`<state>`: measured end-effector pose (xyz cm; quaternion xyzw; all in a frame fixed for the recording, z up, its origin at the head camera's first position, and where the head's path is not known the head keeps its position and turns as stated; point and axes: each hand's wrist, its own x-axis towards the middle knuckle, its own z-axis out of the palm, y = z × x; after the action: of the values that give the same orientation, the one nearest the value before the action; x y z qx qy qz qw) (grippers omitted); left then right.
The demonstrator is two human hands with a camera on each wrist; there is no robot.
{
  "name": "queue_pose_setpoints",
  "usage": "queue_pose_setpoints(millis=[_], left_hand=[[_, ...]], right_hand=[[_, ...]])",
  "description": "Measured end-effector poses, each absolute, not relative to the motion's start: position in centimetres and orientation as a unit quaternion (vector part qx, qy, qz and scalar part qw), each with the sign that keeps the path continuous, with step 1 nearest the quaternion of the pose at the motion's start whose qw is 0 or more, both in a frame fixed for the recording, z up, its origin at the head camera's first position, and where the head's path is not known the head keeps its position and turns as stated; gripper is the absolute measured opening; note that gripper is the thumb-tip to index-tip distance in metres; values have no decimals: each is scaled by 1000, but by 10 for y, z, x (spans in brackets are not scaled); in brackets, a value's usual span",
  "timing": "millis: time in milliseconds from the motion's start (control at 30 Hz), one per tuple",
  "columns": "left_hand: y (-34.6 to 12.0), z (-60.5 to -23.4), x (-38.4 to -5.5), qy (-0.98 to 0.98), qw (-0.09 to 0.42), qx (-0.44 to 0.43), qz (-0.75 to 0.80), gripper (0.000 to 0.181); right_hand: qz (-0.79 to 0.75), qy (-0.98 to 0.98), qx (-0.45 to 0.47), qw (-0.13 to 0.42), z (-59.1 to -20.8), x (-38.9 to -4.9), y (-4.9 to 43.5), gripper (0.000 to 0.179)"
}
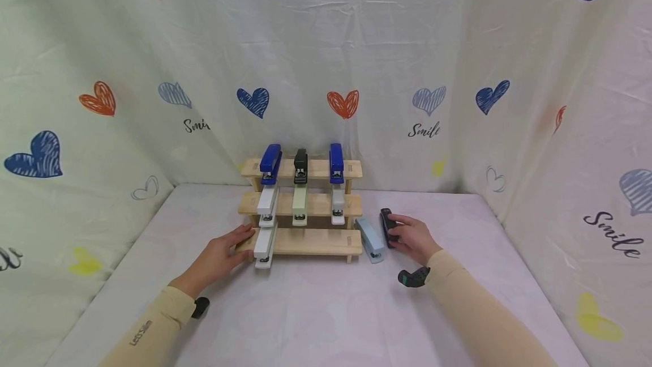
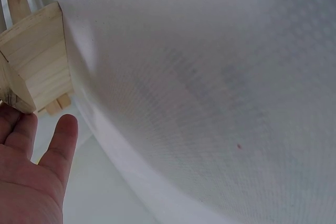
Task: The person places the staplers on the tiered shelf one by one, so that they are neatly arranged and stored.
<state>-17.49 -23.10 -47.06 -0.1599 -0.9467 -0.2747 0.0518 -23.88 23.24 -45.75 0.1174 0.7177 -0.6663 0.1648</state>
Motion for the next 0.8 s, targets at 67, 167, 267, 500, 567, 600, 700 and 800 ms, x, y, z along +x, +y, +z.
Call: queue_pose_setpoints(millis=[67,167,267,500,567,600,700,800], left_hand=[[-231,-471,-175,-947,53,-160,-274,55],[-231,-472,-176,-948,50,-159,-271,56],[-231,-473,-176,-948,48,-160,-272,56],[-231,-474,-176,-947,47,-158,-277,57],[-231,-474,-176,-947,48,-159,-277,57],[-231,-474,-176,-946,48,-159,-277,56],[-231,-473,-176,-947,49,-160,-276,57],[-231,-472,-176,-947,49,-161,-275,57]], right_hand=[[-666,719,116,159,-456,-237,235,55],[-666,722,109,152,-454,-233,239,56],[-673,717,105,149,-450,-228,244,56],[-677,716,94,142,-435,-213,250,58],[-676,718,89,140,-431,-210,251,58],[-675,719,86,139,-429,-208,251,58],[-674,722,78,139,-423,-202,252,57],[-676,721,65,140,-419,-194,250,57]])
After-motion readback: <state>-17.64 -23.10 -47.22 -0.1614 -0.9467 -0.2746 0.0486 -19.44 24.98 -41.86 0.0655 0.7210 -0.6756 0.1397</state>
